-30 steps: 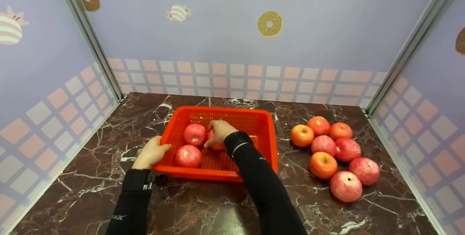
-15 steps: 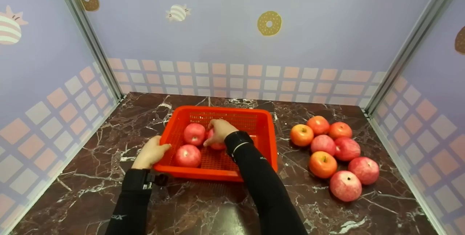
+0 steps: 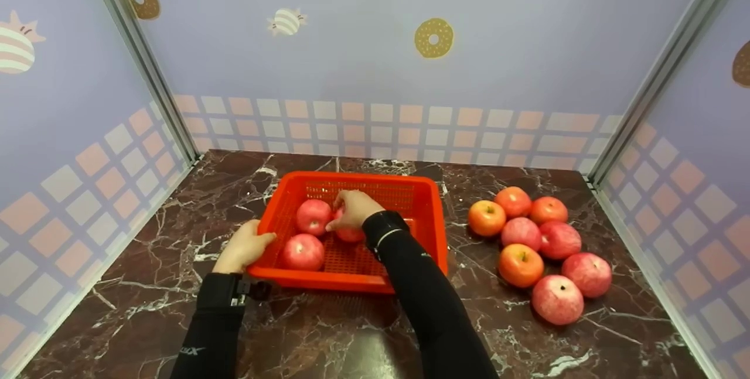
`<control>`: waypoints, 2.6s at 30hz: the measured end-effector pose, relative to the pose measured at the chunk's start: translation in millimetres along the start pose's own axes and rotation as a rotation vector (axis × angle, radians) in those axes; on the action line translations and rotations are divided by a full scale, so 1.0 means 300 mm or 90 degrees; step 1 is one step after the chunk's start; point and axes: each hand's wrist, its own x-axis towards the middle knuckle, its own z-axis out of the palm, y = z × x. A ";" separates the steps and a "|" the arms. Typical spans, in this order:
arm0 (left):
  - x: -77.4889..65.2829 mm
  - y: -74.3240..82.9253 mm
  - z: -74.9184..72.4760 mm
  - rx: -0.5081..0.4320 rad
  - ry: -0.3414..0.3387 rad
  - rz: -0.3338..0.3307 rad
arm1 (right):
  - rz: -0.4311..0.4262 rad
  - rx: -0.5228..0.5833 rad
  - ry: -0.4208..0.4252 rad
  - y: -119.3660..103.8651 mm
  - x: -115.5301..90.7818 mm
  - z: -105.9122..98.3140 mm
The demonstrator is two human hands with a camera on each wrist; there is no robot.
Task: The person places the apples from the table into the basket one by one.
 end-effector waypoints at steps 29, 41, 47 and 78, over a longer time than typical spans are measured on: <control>0.002 -0.002 0.004 -0.006 0.001 0.009 | -0.014 -0.021 0.034 0.000 -0.079 -0.212; 0.003 -0.007 0.001 0.001 0.003 0.020 | 0.040 -0.007 0.083 0.108 -0.140 -0.344; 0.003 -0.005 0.000 0.003 0.006 0.015 | 0.074 0.015 0.106 0.172 -0.179 -0.410; 0.002 -0.001 0.000 -0.014 0.003 0.008 | 0.301 -0.177 0.097 0.505 -0.397 -0.458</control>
